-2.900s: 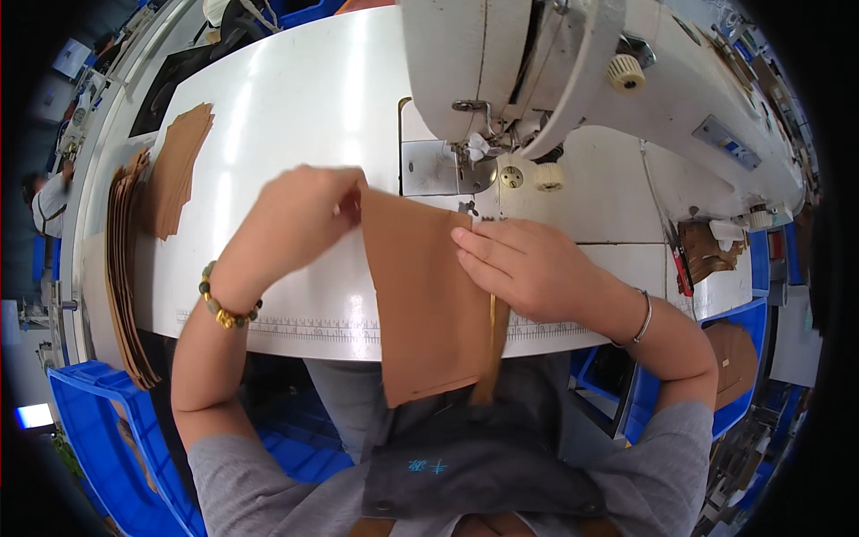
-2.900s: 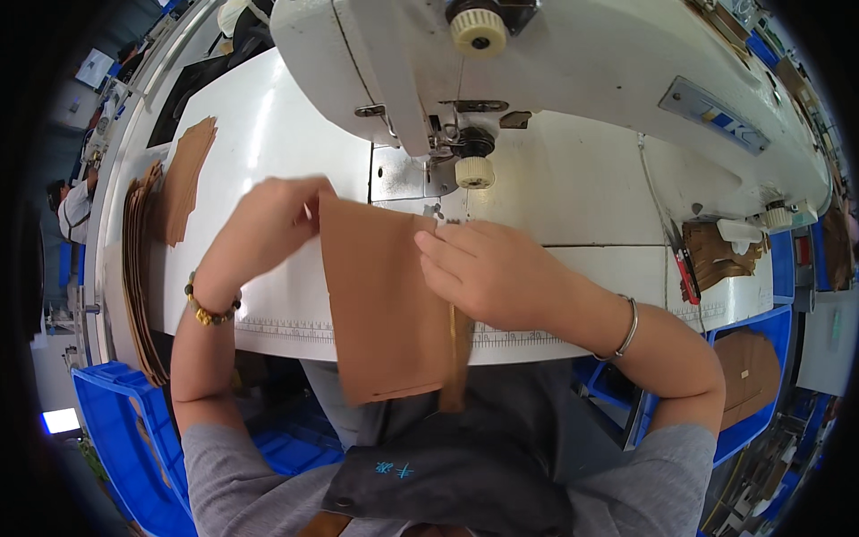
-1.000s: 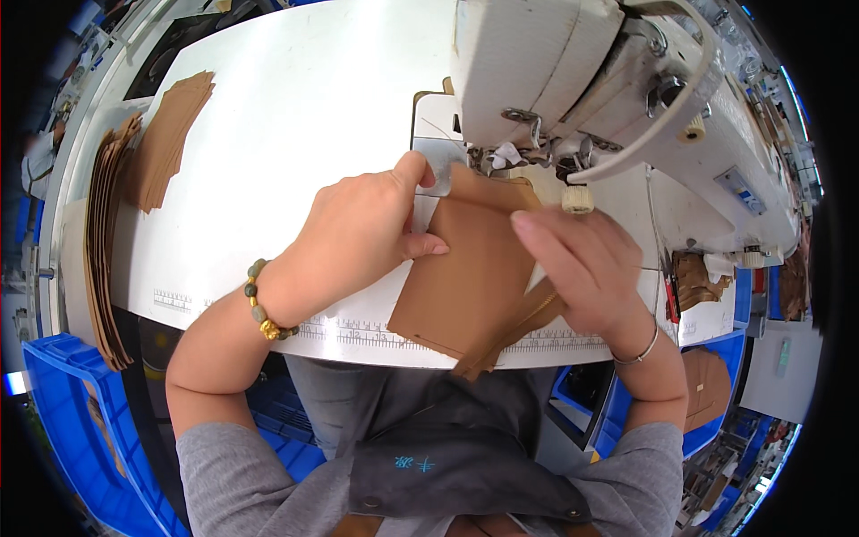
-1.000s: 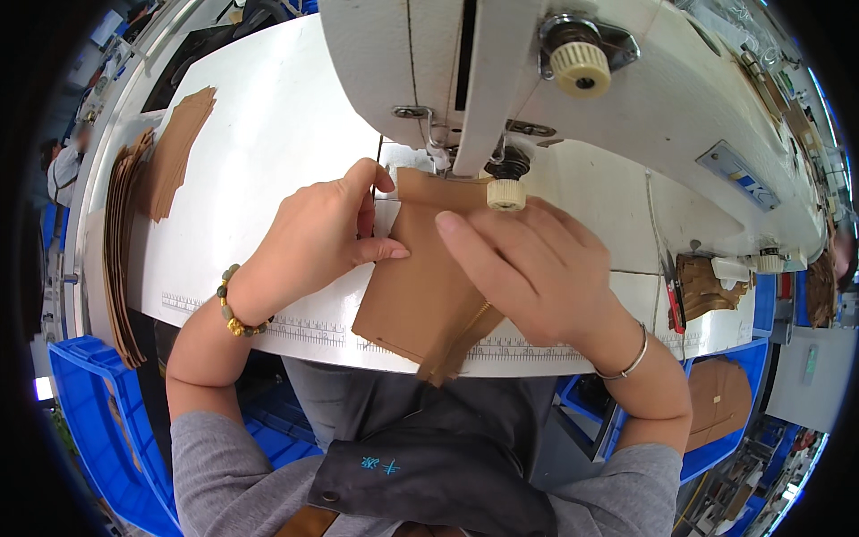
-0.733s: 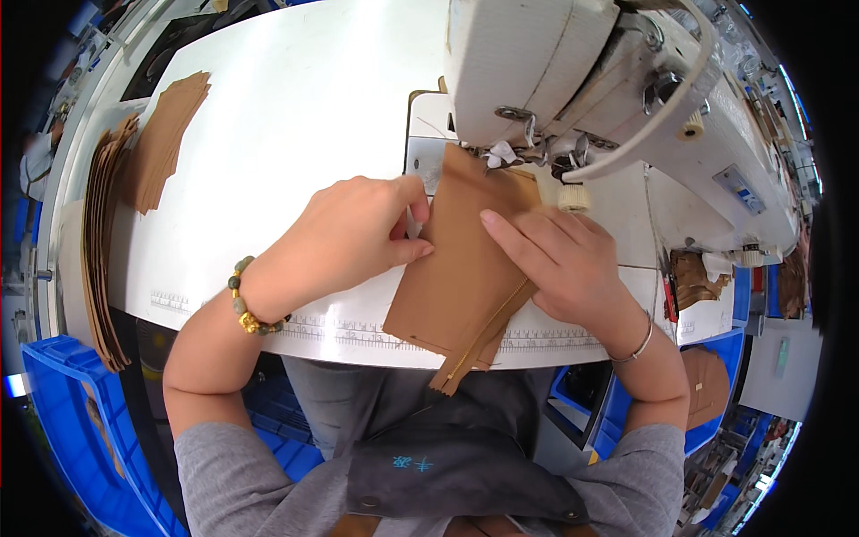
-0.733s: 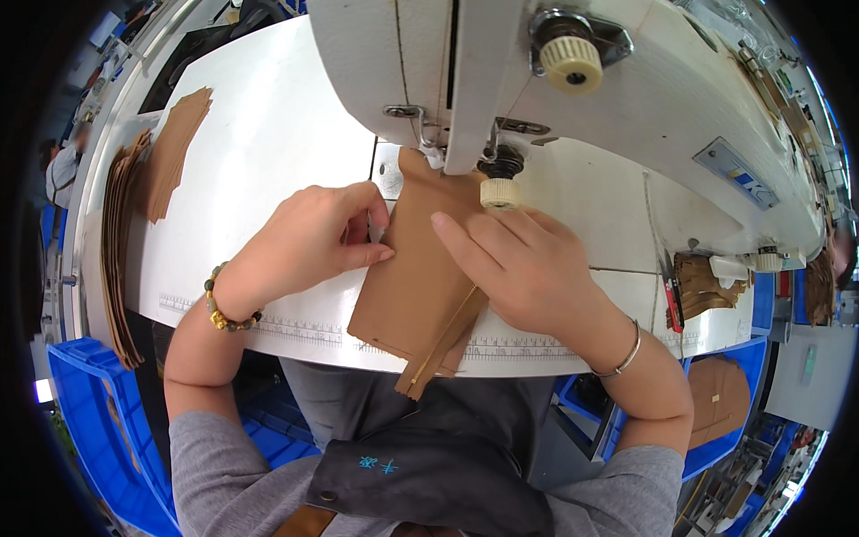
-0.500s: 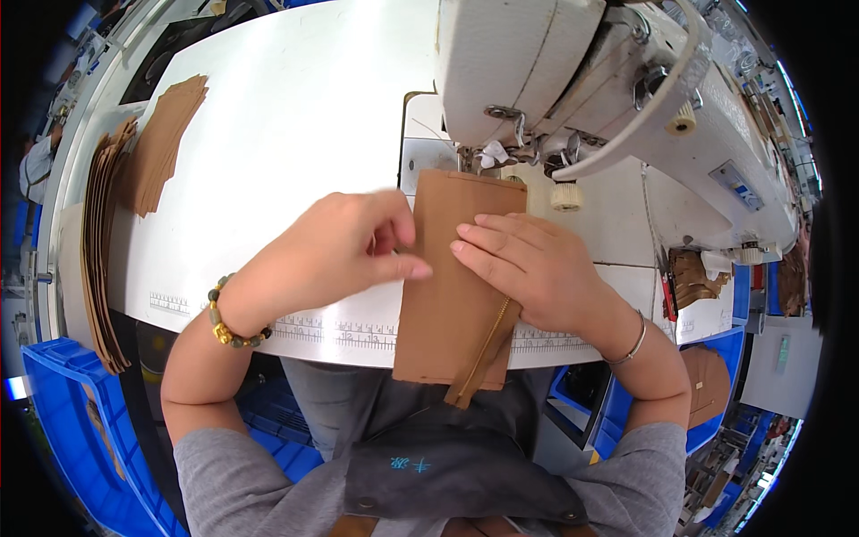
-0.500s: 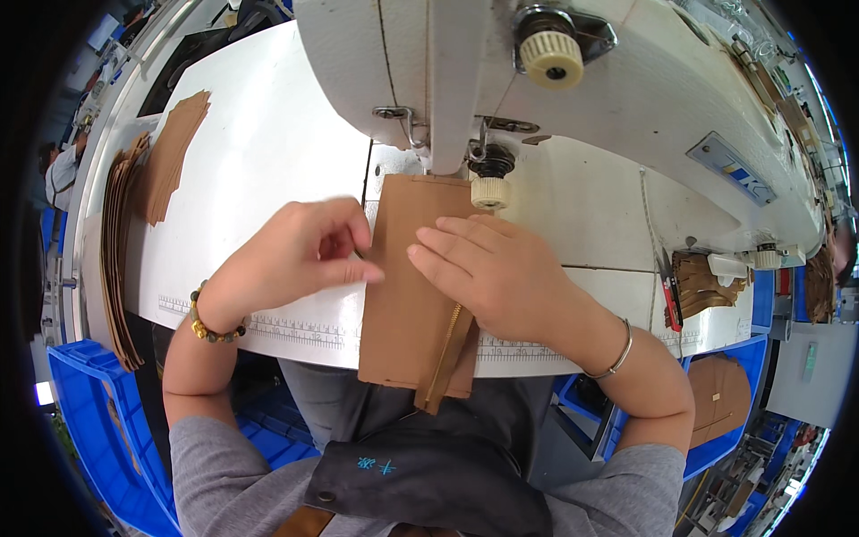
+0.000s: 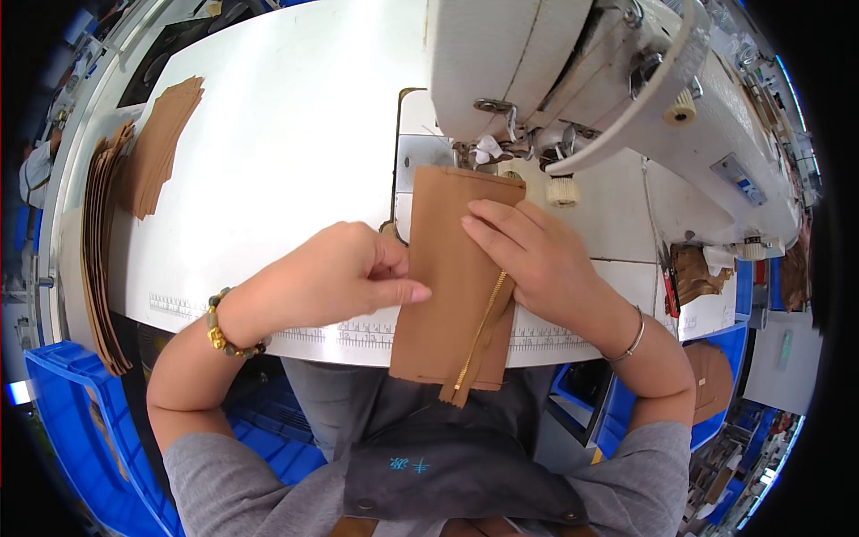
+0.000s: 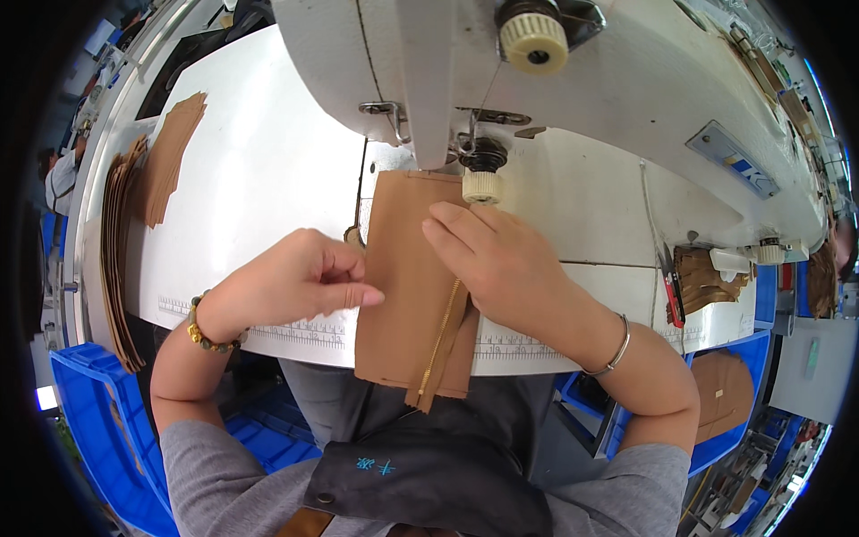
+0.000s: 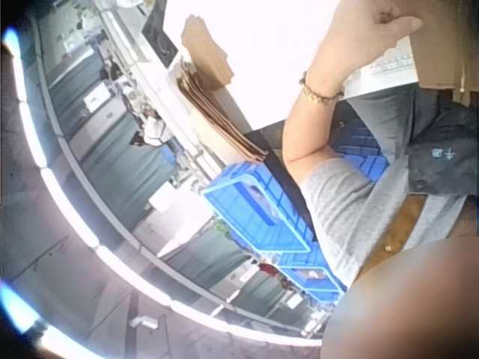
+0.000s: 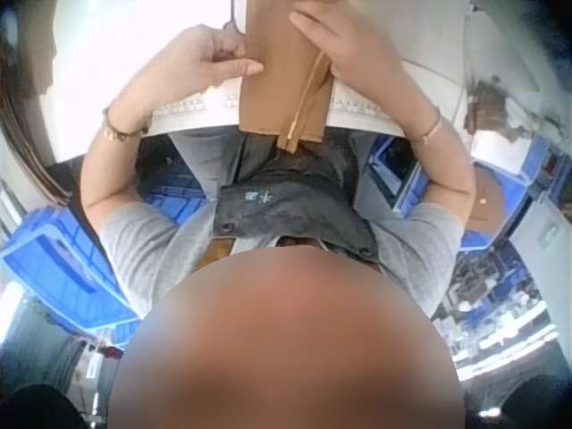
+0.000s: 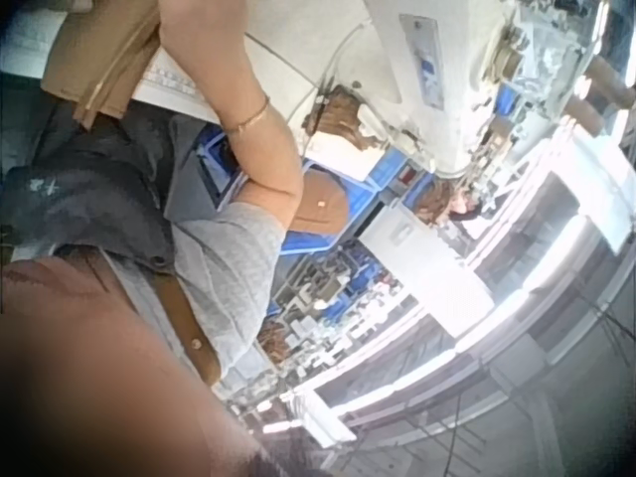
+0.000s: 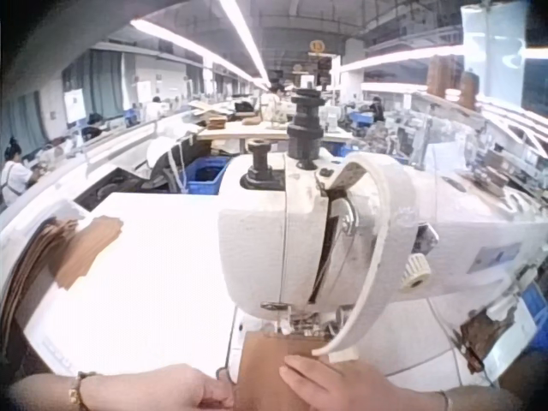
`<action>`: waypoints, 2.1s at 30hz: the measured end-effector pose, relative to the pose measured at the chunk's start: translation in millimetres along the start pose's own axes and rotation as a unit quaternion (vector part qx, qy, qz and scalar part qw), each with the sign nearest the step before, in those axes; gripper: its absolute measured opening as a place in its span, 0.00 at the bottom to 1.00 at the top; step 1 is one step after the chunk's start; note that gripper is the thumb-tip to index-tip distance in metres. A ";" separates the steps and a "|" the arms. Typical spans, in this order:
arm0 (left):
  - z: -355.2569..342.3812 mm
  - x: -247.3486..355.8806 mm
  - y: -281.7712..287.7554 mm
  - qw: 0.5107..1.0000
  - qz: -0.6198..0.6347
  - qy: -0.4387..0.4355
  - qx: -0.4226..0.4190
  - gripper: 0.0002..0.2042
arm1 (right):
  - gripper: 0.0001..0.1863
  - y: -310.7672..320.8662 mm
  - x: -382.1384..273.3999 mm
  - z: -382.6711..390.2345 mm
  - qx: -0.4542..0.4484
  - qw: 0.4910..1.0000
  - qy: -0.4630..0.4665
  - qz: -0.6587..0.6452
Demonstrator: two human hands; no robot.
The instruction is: Sewing a zipper into a piece of brown leather using an industrial sewing machine.
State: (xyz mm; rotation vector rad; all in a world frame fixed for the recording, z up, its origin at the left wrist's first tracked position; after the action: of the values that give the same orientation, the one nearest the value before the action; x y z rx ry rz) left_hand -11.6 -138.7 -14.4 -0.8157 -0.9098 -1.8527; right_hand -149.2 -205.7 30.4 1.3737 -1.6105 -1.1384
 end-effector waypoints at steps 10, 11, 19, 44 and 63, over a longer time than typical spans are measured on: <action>14.7 47.2 -1.0 0.871 -0.281 -0.318 0.248 0.17 | 0.15 -2.0 -2.3 -7.7 0.038 0.999 0.023 -0.003; 14.3 50.9 -2.7 0.845 -0.321 -0.336 0.266 0.21 | 0.14 -4.7 -3.1 -8.8 0.031 0.999 0.032 -0.010; -36.7 48.7 25.2 0.812 -0.439 -0.280 0.264 0.26 | 0.11 -7.7 -4.5 -7.4 0.008 0.998 0.058 -0.031; 7.0 53.5 18.6 0.863 -0.290 -0.297 0.287 0.13 | 0.21 -9.4 -5.7 -10.8 0.013 0.999 0.046 0.010; 0.1 56.6 -14.3 0.815 -0.403 -0.332 0.250 0.24 | 0.20 10.5 -1.8 -14.6 0.105 0.988 0.049 0.101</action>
State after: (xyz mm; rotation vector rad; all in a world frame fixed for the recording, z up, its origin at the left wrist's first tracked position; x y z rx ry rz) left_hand -46.5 -157.8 28.3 -0.7975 -2.3772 -1.8201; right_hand -139.1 -205.9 45.4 1.3382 -1.7915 -0.7876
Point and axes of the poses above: each hand's wrist, its own z-axis away from the middle knuckle, its own y-axis out of the back of the hand, x = y × z, the point moved 10 cm from there along -z, towards the middle knuckle, and after that the axes turned 11 degrees about z, right-handed, at the moved point
